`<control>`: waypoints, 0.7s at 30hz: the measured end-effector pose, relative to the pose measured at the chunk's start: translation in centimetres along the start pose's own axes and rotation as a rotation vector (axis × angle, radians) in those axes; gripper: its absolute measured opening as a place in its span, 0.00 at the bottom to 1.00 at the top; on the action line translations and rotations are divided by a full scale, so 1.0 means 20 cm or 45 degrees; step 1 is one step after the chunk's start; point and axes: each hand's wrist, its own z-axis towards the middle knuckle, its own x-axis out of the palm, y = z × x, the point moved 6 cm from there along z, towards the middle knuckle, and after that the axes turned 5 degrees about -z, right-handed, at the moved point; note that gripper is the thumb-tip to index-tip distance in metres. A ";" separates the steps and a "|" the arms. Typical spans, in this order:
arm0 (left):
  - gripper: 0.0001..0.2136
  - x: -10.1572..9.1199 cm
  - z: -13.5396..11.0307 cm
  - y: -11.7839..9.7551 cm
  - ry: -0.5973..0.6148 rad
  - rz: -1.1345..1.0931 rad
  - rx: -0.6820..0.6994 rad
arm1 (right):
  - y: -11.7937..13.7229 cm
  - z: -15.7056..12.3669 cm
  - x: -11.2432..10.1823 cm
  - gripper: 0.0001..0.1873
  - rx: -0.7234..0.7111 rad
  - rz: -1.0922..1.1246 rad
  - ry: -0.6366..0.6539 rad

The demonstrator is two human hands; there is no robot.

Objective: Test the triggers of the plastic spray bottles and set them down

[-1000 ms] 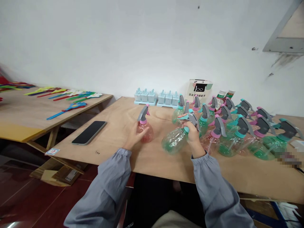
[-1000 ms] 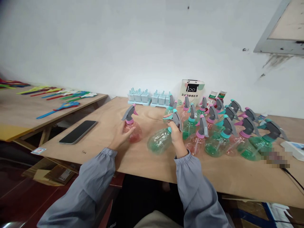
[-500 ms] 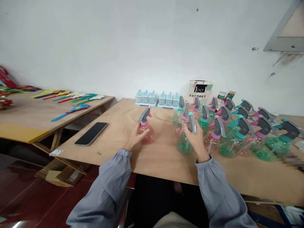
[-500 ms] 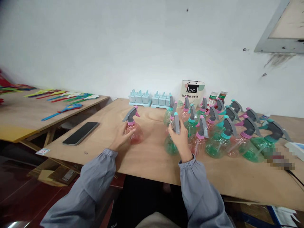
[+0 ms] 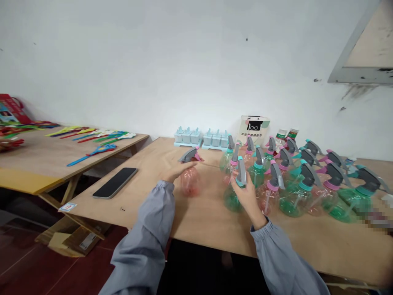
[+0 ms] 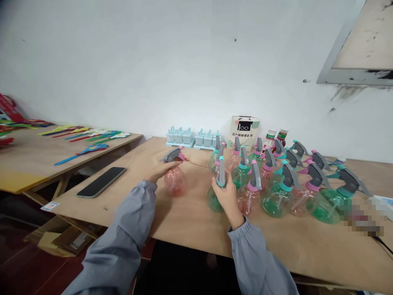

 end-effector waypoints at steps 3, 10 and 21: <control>0.17 0.16 0.00 0.04 -0.034 -0.289 -0.035 | 0.00 0.00 0.00 0.19 0.011 -0.001 0.001; 0.10 0.28 -0.06 0.05 -0.166 -0.302 -0.121 | 0.00 -0.01 0.00 0.19 0.043 -0.015 0.013; 0.13 0.28 -0.08 0.09 -0.206 -0.824 -0.347 | -0.01 0.00 0.00 0.20 0.015 -0.004 -0.027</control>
